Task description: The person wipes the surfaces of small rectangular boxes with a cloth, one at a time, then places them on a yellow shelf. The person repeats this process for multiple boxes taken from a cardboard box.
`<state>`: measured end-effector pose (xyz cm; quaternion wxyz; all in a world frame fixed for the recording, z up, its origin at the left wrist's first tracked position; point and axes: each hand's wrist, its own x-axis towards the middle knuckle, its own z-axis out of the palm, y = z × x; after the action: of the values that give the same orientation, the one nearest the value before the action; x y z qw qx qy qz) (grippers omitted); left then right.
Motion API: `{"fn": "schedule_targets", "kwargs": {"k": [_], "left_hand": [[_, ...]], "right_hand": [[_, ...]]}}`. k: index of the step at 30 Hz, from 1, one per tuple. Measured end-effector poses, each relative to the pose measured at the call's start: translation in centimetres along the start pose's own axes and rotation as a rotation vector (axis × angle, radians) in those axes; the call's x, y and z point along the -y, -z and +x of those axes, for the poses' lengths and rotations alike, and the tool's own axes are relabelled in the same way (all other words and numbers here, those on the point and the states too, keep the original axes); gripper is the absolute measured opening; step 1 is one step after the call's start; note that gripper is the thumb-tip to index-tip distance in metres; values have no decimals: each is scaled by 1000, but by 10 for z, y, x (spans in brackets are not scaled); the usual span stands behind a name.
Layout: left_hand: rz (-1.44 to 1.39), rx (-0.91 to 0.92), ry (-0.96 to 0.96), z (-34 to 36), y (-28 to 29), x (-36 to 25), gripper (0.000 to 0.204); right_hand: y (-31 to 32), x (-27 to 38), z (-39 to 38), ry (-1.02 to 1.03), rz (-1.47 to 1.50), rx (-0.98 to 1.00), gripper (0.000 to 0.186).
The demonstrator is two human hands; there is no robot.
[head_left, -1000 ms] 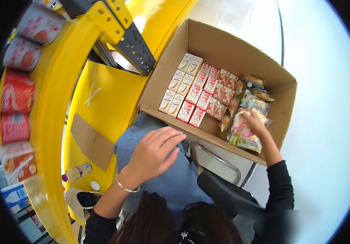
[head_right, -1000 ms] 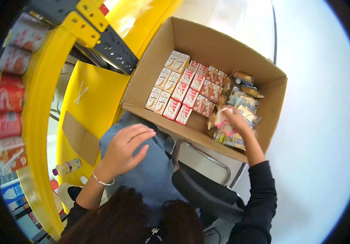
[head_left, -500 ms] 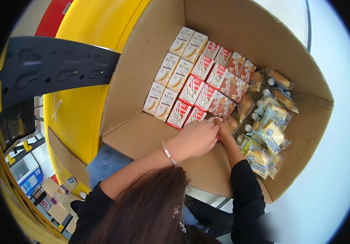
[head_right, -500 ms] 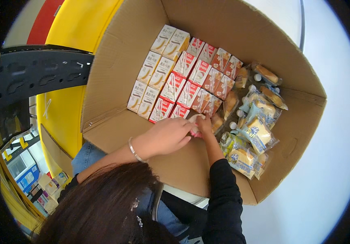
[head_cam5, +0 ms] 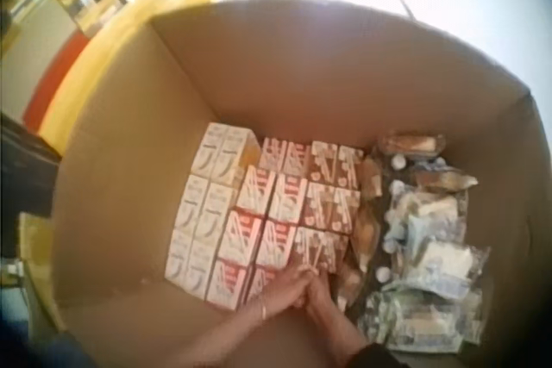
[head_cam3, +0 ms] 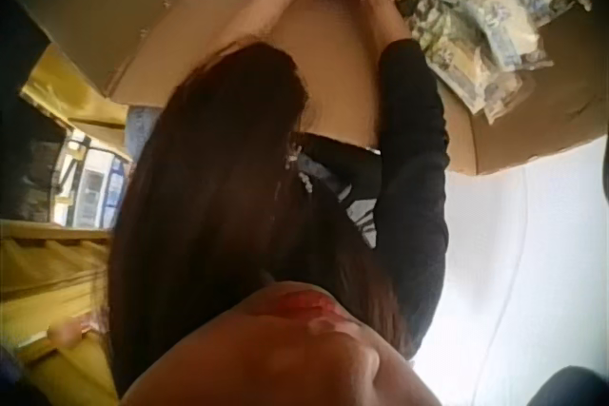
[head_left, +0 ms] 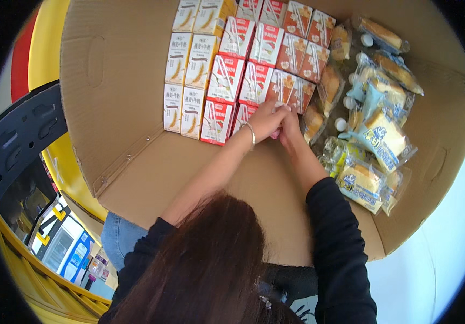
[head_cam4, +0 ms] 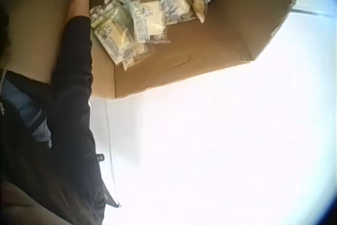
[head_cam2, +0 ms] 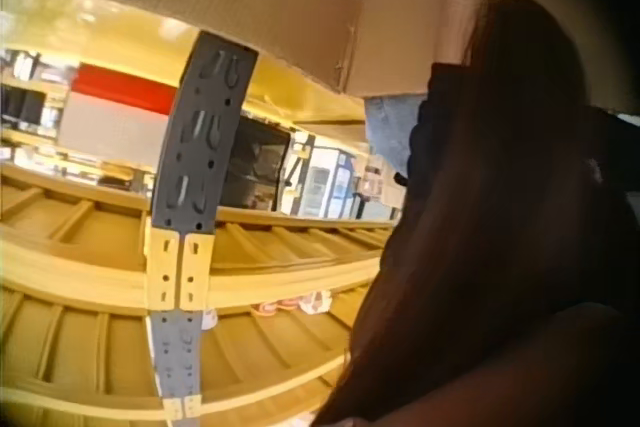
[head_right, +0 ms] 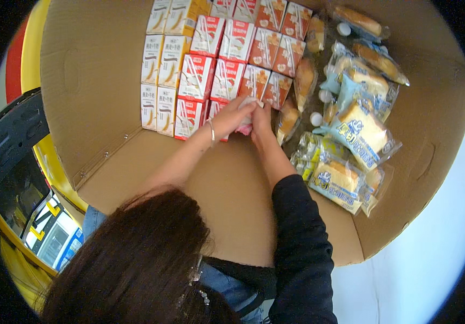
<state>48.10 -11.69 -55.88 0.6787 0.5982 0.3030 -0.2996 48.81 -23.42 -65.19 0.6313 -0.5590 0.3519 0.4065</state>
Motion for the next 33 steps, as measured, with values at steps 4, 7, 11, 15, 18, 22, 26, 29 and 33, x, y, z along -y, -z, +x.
{"fn": "schedule_targets", "kwargs": {"k": [4,7,11,15,18,22,26,29,33], "left_hand": [[41,-6,-56,-1,4,20,67],[19,-13,-12,-3,10,15,66],[-88,-2,23,2,6,15,61],[-197,77,7,1,2,21,56],[-65,-108,-20,-9,0,3,66],[-94,114,-51,5,2,6,68],[380,328,-20,-6,11,-24,73],[503,173,-131,-60,15,-65,86],[157,-34,-397,-140,26,-67,93]], "right_hand": [[5,-5,3,135,-76,-125,44],[6,16,-7,35,39,24,44],[13,32,-10,14,-14,92,35],[32,30,1,-110,1,226,31],[41,36,-15,-264,60,268,32],[48,52,-71,-460,277,431,33],[37,75,-132,-445,238,193,32],[20,95,-154,-279,258,303,35],[-32,109,-208,267,-251,402,60]]}}
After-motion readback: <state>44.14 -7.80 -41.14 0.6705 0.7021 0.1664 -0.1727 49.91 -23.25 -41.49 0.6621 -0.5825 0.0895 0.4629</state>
